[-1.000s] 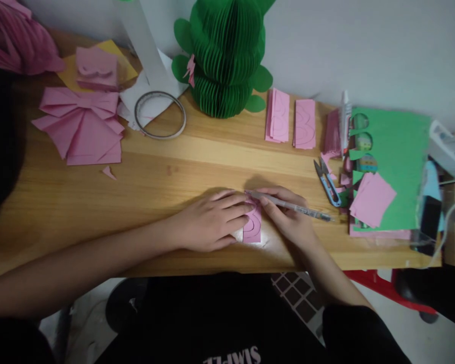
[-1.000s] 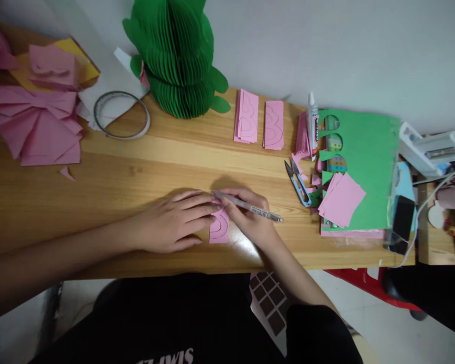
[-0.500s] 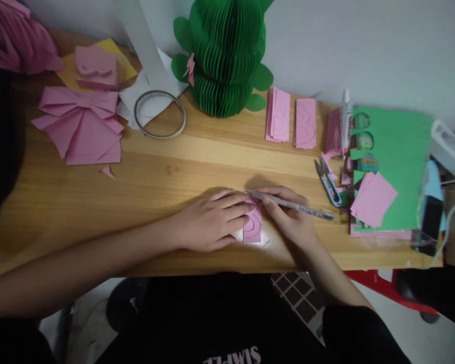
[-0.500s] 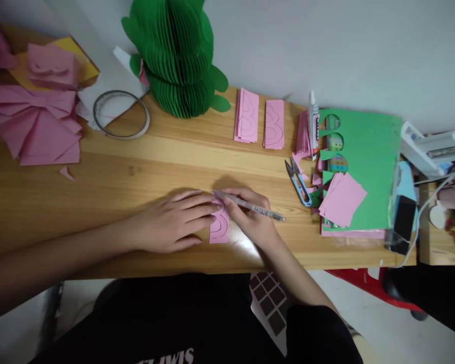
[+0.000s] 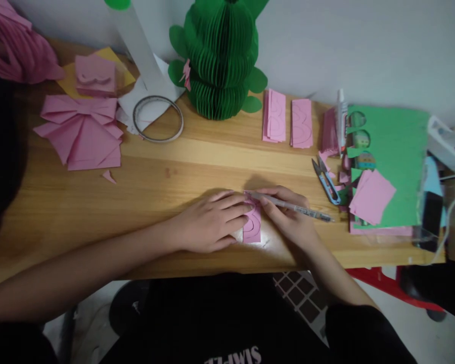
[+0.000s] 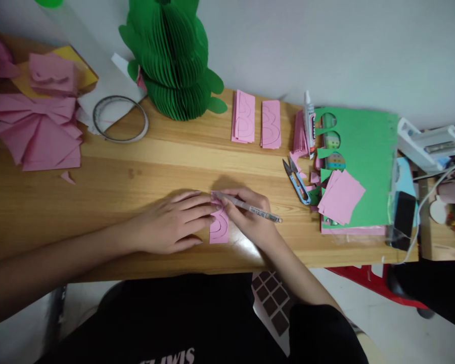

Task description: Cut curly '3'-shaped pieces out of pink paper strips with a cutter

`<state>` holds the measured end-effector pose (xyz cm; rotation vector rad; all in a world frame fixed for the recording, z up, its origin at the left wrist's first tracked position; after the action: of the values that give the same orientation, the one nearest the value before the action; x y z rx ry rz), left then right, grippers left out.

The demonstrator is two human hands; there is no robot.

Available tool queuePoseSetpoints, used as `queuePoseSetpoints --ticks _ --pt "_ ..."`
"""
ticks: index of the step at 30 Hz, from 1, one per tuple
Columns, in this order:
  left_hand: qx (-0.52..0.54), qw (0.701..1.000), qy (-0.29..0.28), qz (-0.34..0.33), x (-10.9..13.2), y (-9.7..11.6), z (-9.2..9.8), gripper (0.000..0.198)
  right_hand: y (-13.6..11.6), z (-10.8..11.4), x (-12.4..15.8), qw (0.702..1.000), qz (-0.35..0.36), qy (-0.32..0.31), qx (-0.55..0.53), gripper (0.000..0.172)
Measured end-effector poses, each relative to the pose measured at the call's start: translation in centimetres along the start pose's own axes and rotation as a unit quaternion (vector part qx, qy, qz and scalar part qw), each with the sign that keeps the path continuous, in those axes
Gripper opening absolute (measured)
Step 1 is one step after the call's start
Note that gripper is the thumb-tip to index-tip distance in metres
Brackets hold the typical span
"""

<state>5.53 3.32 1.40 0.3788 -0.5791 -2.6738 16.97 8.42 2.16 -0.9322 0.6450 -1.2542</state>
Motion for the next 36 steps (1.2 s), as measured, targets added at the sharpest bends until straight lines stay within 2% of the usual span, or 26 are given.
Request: queuePoseSetpoints --ticks 19,36 --pt "0.001 1.000 -0.001 -0.006 0.0 0.0 0.0 0.036 -0.1 0.8 1.2 0.999 0.002 0.030 0.031 0.012" --pt "-0.011 1.000 -0.003 -0.008 -0.1 0.1 0.1 0.036 0.0 0.9 1.5 0.999 -0.018 0.022 0.023 0.011"
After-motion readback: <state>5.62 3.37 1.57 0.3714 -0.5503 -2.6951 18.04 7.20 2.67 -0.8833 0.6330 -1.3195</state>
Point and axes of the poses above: each hand's wrist, its own x-axis away from the middle knuckle, its own z-axis out of the back of the hand, y = z × x, the point moved 10 cm from there along -x, towards the middle knuckle, and after that the axes turned 3 degrees about -z, right-handed, at the moved point
